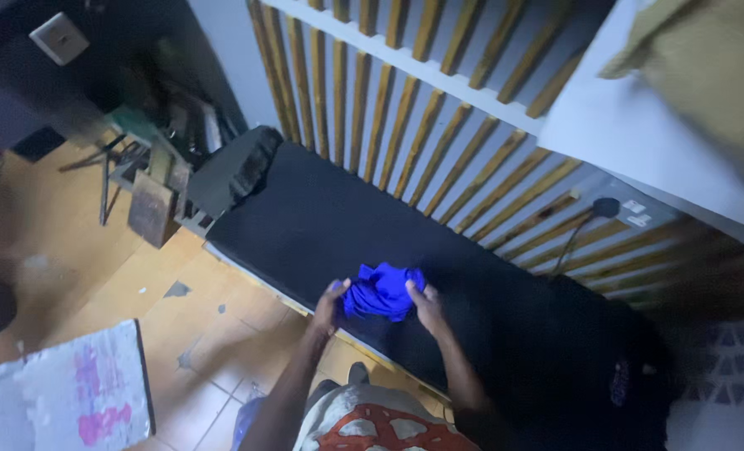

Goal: The person folds a blue t-shirt and places it into a white sack. Then the person folds two black t-shirts and places them on a nearby bench. The person handles the shirts by hand, smoothing and aligning them before folding.

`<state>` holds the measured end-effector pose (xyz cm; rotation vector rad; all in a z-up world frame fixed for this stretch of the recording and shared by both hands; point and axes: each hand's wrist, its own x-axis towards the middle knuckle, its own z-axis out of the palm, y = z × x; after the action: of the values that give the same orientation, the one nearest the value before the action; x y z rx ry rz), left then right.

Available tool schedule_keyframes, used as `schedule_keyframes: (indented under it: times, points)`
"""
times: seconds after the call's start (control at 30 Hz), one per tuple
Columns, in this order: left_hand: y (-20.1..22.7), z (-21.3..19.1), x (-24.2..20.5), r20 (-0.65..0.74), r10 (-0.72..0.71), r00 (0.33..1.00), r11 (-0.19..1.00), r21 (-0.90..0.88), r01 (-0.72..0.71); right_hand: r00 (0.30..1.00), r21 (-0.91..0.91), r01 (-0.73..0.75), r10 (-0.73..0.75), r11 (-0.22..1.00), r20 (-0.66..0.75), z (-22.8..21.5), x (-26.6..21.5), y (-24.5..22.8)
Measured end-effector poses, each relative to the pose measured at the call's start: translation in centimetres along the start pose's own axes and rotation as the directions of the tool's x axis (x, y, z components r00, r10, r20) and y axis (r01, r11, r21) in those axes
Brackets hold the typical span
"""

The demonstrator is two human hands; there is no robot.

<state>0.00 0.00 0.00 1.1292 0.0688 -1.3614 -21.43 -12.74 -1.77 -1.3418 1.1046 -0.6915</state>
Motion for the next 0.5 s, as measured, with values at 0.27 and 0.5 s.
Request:
schedule_keyframes:
  times: [0.27, 0.5]
  points:
    - [6.8, -7.0, 1.7, -0.089, 0.480, 0.873, 0.765, 0.530, -0.366, 0.984, -0.016, 0.175, -0.175, 0.984, -0.031, -0.9, 5.7, -9.5]
    - [11.5, -7.0, -3.0, -0.039, 0.490, 0.871, 0.685, 0.635, -0.357, 0.994, 0.109, 0.105, -0.101, 0.988, -0.044, -1.2, 9.6, -10.5]
